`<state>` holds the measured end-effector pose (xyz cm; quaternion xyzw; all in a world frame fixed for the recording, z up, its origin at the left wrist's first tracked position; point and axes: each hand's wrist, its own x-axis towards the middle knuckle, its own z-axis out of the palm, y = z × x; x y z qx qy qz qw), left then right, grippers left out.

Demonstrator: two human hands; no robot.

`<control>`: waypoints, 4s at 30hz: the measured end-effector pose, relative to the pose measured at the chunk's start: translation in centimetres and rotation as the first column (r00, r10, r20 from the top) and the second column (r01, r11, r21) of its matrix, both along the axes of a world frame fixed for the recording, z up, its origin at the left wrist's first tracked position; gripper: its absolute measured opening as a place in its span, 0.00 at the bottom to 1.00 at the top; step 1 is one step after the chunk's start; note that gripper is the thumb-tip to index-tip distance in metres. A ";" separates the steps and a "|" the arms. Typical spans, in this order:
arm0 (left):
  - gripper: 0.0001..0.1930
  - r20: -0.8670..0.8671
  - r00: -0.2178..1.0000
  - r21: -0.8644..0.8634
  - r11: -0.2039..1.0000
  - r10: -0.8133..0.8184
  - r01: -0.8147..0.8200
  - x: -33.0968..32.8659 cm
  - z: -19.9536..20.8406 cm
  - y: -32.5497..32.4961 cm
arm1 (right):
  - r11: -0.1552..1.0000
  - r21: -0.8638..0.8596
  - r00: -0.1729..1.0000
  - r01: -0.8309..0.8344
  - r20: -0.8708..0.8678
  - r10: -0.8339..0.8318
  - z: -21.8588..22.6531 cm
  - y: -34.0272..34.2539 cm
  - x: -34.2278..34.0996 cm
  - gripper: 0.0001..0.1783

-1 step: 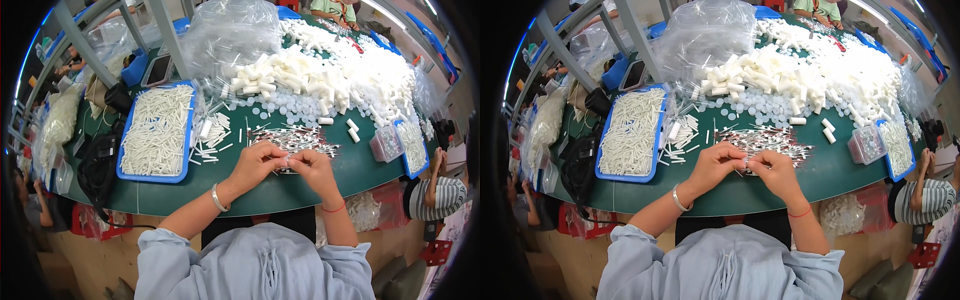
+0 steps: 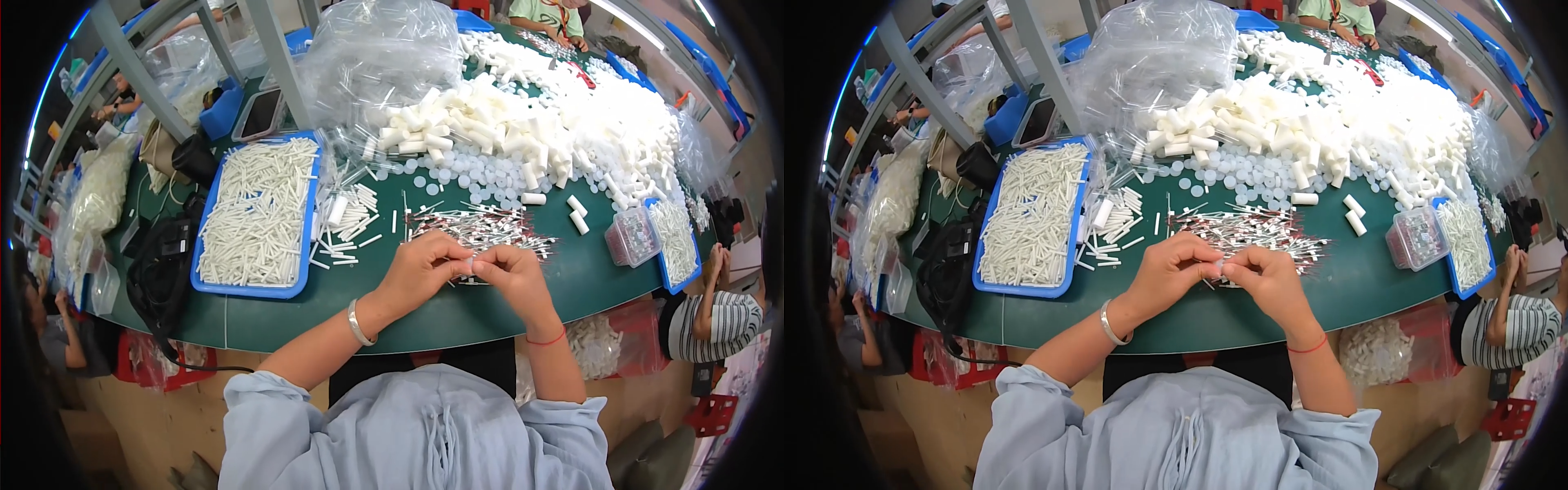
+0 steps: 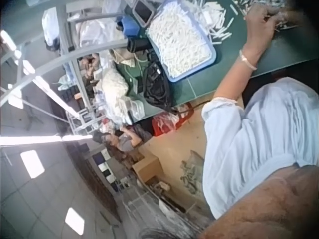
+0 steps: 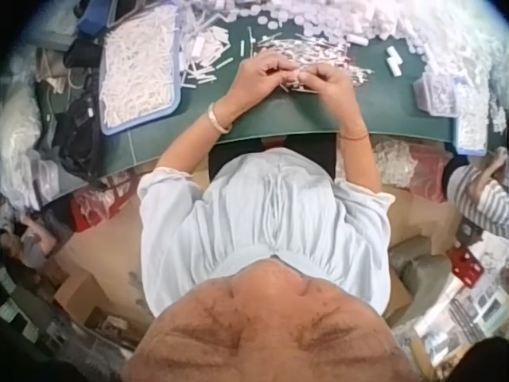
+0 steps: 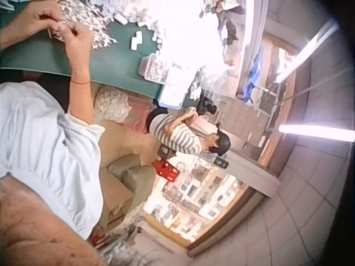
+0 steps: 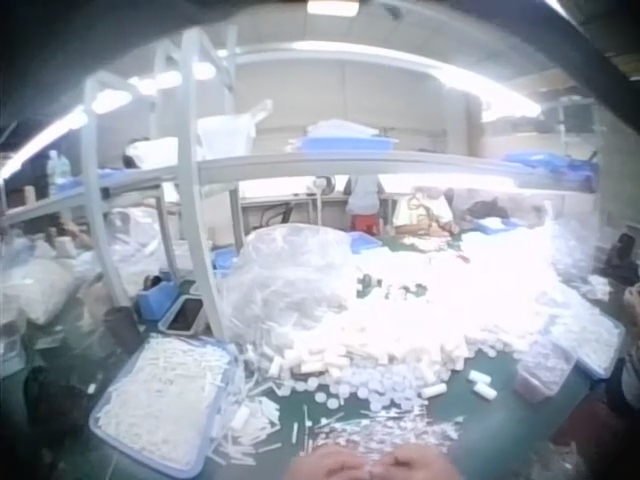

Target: The person assembles small electronic or toy components by manually inserting metal pins into small white plastic tubes, taking parts from plastic trays at a factory workbench.

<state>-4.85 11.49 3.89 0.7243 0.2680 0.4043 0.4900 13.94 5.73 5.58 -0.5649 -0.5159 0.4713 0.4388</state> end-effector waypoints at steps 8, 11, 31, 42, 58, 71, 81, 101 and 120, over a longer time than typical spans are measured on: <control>0.11 -0.125 0.990 0.095 0.993 -0.065 0.077 0.8 1.6 4.2 | 0.990 -0.133 0.853 0.050 -0.510 -0.112 -2.2 2.3 1.0 0.07; 0.17 -0.295 0.912 0.466 0.876 0.286 -0.123 -0.2 0.0 9.2 | 0.978 -0.121 0.887 0.171 -0.412 -0.206 -1.2 3.3 1.1 0.06; 0.12 -0.395 0.716 0.583 0.759 0.576 -0.289 -1.6 -1.8 18.6 | 0.943 0.145 0.909 0.298 -0.345 -0.234 -1.9 3.5 2.2 0.05; 0.12 -0.054 0.996 -0.048 0.996 0.070 -0.073 0.1 0.9 2.2 | 0.820 0.550 0.971 0.159 0.065 -0.232 -0.3 2.9 -2.6 0.07; 0.13 -0.128 0.990 -0.463 0.886 -0.063 -0.004 -3.0 1.0 -1.6 | 0.761 0.564 0.773 -0.320 0.620 -0.134 0.7 -1.2 -0.4 0.11; 0.20 -0.099 0.981 -0.640 0.766 -0.168 0.067 -2.9 2.0 -2.1 | 0.768 0.414 0.742 -0.489 0.660 0.116 0.6 -2.2 -1.0 0.20; 0.20 -0.028 0.978 -0.310 0.932 -0.206 0.187 -2.7 -1.2 -2.5 | 0.873 0.455 0.927 -0.178 0.374 -0.006 0.8 -2.3 -0.8 0.14; 0.17 0.149 0.880 -0.734 0.546 -0.452 0.404 -1.1 0.6 -4.3 | 0.901 0.382 0.978 -0.207 0.110 0.178 -1.3 -4.9 -0.9 0.24; 0.20 -0.035 0.954 -0.635 0.744 -0.297 0.208 0.5 -1.2 -7.2 | 0.974 -0.016 0.637 -0.225 -0.759 0.134 -3.0 -7.1 -2.9 0.22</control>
